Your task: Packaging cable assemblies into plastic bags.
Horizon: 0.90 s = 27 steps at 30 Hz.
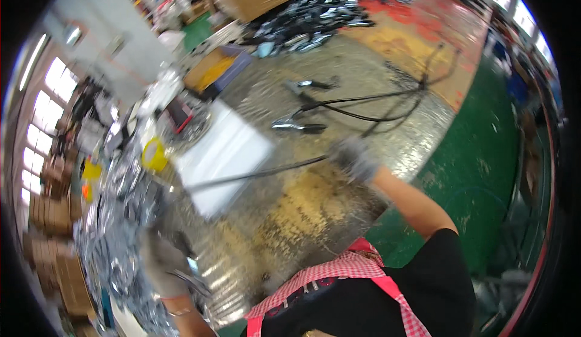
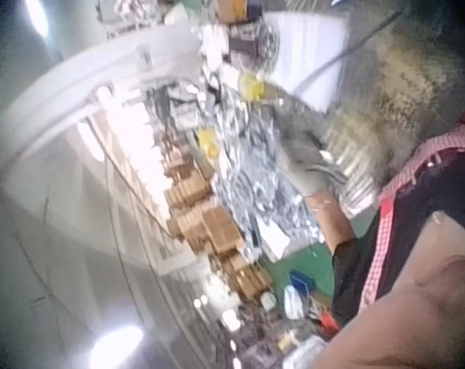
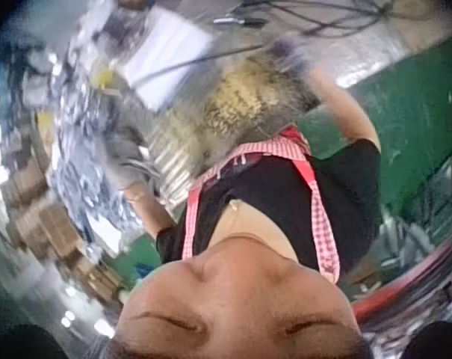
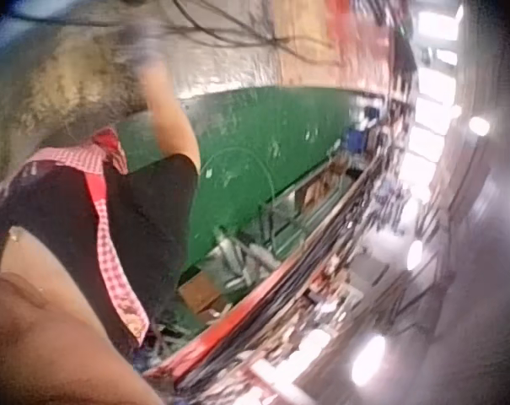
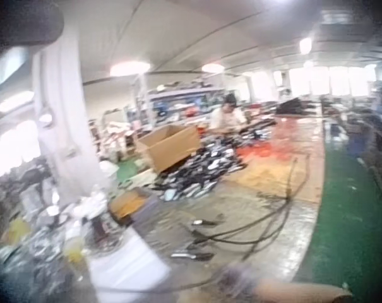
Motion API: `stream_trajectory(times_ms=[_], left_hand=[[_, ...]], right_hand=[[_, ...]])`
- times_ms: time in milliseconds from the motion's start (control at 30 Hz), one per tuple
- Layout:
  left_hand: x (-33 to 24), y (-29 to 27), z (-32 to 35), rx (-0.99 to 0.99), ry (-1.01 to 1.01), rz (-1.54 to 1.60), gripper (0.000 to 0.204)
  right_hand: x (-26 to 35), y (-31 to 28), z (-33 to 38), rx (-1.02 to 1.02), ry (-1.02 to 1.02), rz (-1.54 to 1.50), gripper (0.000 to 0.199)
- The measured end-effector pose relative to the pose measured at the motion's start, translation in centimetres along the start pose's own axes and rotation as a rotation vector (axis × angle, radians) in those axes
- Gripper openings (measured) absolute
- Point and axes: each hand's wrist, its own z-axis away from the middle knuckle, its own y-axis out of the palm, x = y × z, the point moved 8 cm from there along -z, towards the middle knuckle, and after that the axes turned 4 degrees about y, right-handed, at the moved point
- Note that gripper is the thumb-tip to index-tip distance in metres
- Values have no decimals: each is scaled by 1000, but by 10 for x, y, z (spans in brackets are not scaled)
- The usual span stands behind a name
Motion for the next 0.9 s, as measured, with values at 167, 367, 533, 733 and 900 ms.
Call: stream_trajectory(times_ms=[167, 367, 533, 733, 900], left_hand=[[-72, -34, 8, -73, 460, -655, 37], [12, 57, 67, 475, 305, -716, 8], [-10, 28, 54, 198, -62, -346, 19], [59, 54, 108, 984, 1162, -1135, 22], [155, 33, 127, 1550, 955, -1274, 36]], right_hand=[[40, 78, 12, 245, -202, 1783, 15], [165, 284, 70, 463, -963, 1407, 28], [137, 193, -9, -74, -789, 667, 15], [-1, 205, -24, 236, 385, -898, 41], [-31, 178, -31, 126, -48, 339, 25]])
